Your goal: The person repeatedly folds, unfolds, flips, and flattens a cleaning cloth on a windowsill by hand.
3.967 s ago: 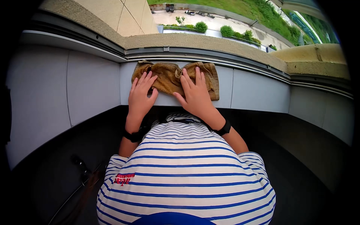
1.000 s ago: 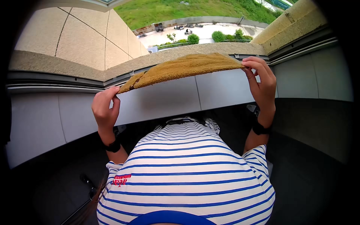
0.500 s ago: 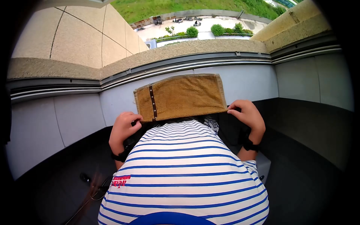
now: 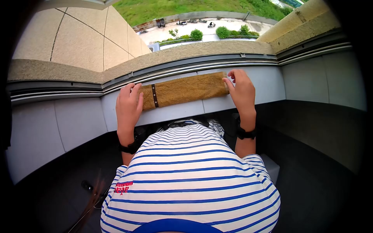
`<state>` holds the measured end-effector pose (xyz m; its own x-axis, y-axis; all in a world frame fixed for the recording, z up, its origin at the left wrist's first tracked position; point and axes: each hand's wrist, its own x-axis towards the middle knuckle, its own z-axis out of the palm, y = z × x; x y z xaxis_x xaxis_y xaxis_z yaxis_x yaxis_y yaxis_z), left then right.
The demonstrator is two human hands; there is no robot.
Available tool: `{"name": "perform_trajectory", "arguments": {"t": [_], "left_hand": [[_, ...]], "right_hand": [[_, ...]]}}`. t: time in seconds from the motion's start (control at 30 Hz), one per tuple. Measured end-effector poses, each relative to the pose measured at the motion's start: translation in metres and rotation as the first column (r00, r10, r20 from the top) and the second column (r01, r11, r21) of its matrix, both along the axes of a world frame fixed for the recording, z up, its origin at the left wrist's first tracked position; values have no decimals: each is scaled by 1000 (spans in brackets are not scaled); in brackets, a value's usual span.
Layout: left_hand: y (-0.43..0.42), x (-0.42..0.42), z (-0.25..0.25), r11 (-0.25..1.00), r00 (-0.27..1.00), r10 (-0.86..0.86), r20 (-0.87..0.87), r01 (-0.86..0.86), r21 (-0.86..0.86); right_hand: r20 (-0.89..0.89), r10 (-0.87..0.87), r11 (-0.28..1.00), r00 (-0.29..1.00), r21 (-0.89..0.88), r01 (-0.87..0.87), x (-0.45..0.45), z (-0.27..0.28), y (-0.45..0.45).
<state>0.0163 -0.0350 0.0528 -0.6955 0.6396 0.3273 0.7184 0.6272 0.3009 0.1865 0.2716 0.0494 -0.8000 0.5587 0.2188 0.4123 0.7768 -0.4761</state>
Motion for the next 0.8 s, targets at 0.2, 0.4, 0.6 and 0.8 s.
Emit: {"name": "perform_trajectory", "arguments": {"t": [0.2,0.4,0.6,0.8], "left_hand": [[31,21,-28,986,937,-158,312,135,93],[47,29,-50,986,907,-33,420,99,-136],[55,20,-57,985,910,33,414,41,-170],[57,11,-58,992,838,67,541,3,-127]], "right_hand": [[-153,69,732,986,-664,-154,-13,-21,-34],[-81,228,-77,970,-995,-65,-39,-58,-48],[-116,78,-404,990,-912,-75,-42,-66,-40],[-148,19,-810,989,-582,-71,-47,-78,-18]]}}
